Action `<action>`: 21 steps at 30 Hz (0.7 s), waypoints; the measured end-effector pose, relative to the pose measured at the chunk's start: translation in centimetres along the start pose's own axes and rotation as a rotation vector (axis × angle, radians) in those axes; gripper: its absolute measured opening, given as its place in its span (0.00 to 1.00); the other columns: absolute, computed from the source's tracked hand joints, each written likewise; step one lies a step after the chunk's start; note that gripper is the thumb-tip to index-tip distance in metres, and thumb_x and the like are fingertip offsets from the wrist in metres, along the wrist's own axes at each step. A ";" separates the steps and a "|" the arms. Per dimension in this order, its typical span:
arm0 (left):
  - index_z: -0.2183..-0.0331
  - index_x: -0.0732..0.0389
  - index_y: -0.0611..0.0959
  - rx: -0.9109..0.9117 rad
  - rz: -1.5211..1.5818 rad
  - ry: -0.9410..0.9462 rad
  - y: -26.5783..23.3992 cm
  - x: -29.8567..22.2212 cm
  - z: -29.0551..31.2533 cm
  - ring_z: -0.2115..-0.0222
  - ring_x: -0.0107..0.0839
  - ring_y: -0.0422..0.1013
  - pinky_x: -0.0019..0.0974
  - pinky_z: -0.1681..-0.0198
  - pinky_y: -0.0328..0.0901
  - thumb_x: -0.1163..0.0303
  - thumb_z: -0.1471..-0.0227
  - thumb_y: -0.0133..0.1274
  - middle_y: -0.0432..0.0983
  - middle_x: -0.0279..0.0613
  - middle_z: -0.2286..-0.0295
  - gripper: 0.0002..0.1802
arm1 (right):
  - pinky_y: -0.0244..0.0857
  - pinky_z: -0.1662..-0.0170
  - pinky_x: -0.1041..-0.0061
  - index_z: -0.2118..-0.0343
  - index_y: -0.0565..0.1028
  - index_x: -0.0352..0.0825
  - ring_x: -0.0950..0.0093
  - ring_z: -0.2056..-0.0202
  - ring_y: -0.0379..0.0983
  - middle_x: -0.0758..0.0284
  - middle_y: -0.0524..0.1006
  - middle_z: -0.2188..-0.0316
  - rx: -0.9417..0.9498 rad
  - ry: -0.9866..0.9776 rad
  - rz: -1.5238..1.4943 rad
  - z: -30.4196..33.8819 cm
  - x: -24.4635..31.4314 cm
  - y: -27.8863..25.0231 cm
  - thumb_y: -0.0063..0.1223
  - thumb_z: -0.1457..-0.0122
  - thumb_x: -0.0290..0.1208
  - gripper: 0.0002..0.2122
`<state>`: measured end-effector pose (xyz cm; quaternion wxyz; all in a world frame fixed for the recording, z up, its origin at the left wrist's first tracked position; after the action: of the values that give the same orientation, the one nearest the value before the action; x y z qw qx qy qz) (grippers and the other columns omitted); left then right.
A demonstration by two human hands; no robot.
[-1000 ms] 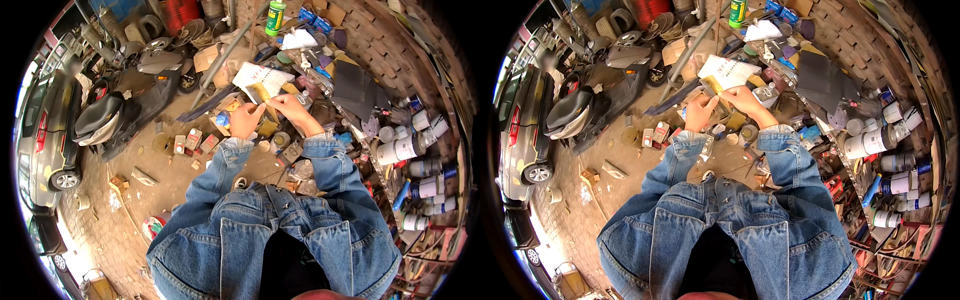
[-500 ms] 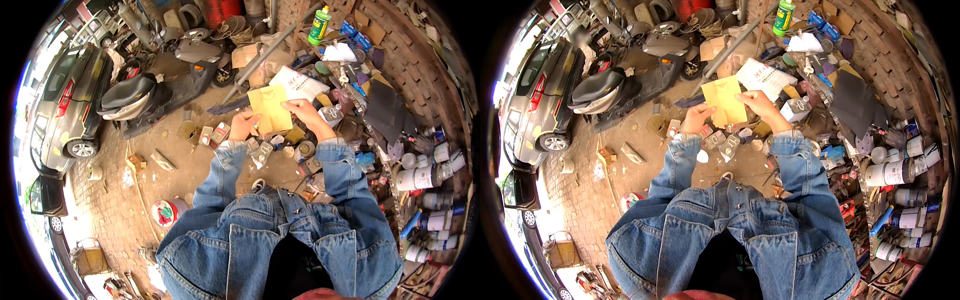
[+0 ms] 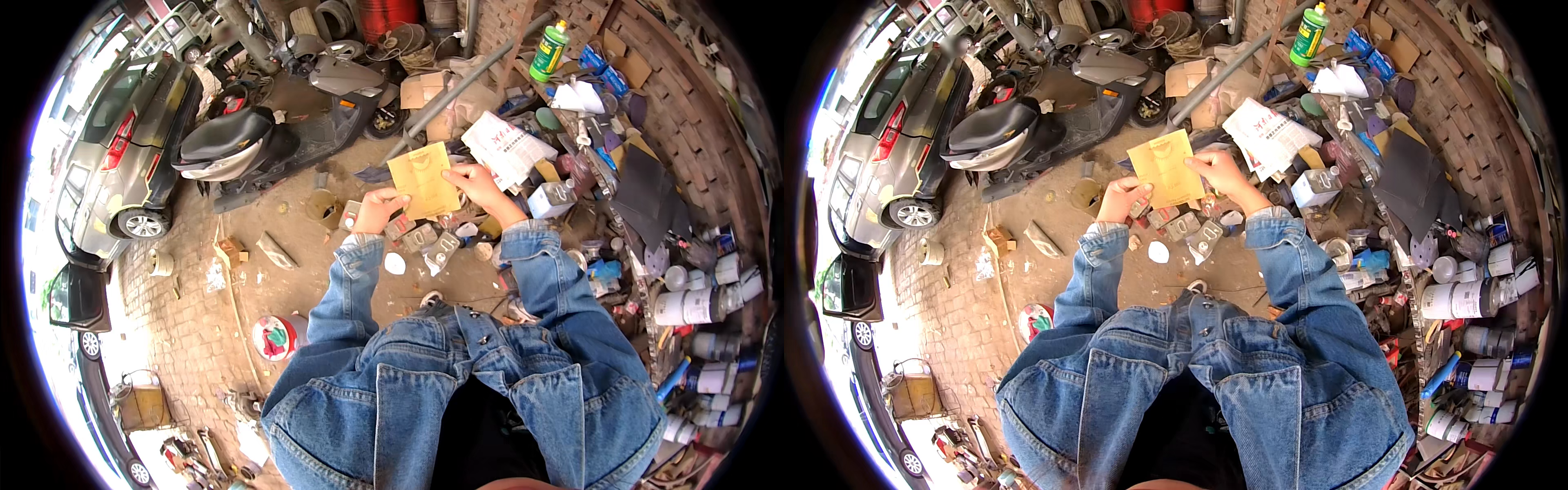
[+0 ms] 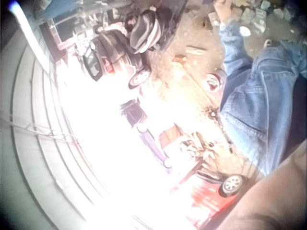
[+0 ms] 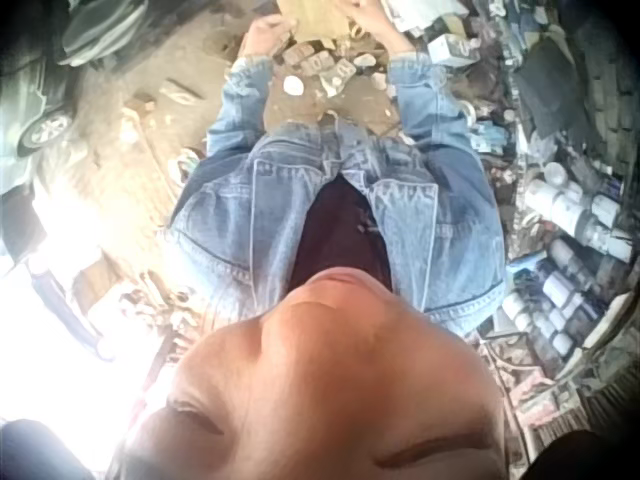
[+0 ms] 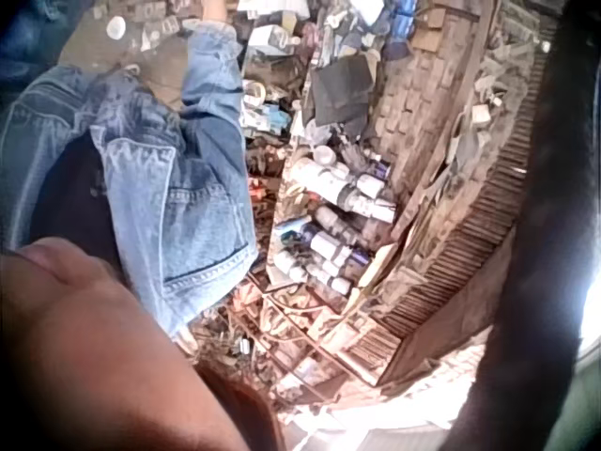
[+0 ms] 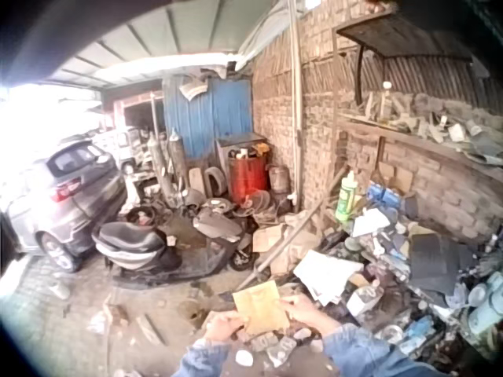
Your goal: The person sorts through a pile of sandpaper sheets on a cluttered shelf in a workshop. They pick up individual sheets, separate them, and place some back on the shelf while holding others.
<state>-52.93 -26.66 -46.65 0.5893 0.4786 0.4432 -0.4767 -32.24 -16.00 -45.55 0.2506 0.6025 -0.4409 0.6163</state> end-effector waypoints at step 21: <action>0.79 0.61 0.82 -0.559 -1.280 0.491 -9.1 8.7 -0.6 0.63 0.44 0.66 0.46 0.56 0.61 0.69 0.65 0.56 0.74 0.40 0.70 0.06 | 0.68 0.61 0.62 0.65 0.74 0.35 0.59 0.62 0.72 0.59 0.73 0.66 -0.387 -0.315 1.137 2.8 19.3 -17.7 0.55 0.52 0.33 0.12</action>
<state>-60.58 -28.02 -56.54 0.1800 0.0515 0.8594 -0.4757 -18.71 -14.06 -23.02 -0.0803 0.3009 -0.8282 0.4659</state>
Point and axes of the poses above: each hand's wrist, its own z-axis away from the middle knuckle, its own y-axis out of the palm, x = y × z, the point moved 5 cm from there along -z, towards the middle knuckle
